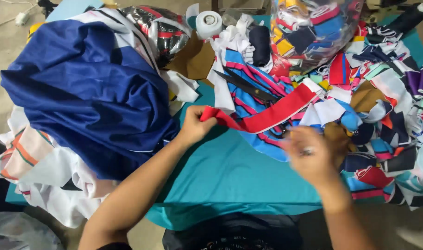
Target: The person is sorting through a pile of fabric scraps, picking out specific strips, aligning them, and stacking them neatly on a work surface.
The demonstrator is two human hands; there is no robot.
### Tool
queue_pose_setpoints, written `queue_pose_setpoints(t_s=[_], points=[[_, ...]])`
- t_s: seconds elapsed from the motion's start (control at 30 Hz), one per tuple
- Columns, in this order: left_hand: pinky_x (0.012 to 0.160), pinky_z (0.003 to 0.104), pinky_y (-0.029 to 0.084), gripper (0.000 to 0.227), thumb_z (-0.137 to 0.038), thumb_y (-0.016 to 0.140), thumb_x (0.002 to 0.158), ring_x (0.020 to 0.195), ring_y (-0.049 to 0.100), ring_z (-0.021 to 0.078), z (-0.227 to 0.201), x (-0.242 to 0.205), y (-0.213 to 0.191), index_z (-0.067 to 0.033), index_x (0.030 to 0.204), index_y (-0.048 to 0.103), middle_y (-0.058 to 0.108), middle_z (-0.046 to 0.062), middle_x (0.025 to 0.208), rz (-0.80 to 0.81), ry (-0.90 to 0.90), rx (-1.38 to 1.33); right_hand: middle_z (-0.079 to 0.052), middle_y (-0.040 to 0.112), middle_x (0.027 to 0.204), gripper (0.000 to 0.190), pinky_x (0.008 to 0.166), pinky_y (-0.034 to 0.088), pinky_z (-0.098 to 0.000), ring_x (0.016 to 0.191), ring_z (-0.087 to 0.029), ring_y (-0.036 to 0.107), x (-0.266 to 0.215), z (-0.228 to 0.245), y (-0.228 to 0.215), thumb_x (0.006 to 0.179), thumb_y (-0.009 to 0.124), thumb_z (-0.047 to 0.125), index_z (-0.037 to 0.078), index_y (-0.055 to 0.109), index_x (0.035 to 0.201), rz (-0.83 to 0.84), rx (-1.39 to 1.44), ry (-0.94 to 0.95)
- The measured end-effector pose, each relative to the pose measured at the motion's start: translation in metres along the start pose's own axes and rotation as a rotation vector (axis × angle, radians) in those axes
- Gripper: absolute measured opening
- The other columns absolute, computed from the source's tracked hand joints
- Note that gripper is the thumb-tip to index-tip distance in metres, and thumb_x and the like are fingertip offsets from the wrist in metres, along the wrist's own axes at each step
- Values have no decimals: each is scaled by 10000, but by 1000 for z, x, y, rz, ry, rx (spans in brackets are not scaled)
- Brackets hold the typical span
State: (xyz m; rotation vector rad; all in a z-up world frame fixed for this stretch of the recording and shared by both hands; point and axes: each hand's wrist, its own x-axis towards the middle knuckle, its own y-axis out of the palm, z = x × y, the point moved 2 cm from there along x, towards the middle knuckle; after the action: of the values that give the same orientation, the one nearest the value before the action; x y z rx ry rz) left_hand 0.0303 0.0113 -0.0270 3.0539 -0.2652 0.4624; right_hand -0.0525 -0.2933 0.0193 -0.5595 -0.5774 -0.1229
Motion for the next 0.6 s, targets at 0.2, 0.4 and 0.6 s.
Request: queue_pose_setpoints(t_s=[0.2, 0.4, 0.6], points=[[491, 177, 282, 368, 88, 563, 649, 544, 357, -7, -38, -7, 16, -167, 502, 341, 266, -149, 542, -27, 102, -24, -314, 657, 1221, 859, 926, 525, -565, 1089, -465, 650, 44, 40, 92, 774, 877, 243, -118, 469, 1438, 272, -173, -293], [526, 210, 372, 269, 114, 585, 664, 508, 430, 61, -16, 4, -9, -108, 527, 519, 366, -49, 481, -209, 186, 30, -64, 756, 642, 190, 687, 574, -338, 646, -226, 748, 56, 55, 119, 900, 746, 144, 124, 766, 712, 539, 224, 115], [568, 243, 381, 269, 130, 576, 713, 616, 406, 81, -39, 14, -16, -80, 584, 469, 404, -29, 551, -442, 181, 12, -142, 820, 807, 244, 677, 586, -313, 683, -202, 797, 86, 124, 75, 1021, 562, 120, 32, 721, 857, 1077, 695, 194]])
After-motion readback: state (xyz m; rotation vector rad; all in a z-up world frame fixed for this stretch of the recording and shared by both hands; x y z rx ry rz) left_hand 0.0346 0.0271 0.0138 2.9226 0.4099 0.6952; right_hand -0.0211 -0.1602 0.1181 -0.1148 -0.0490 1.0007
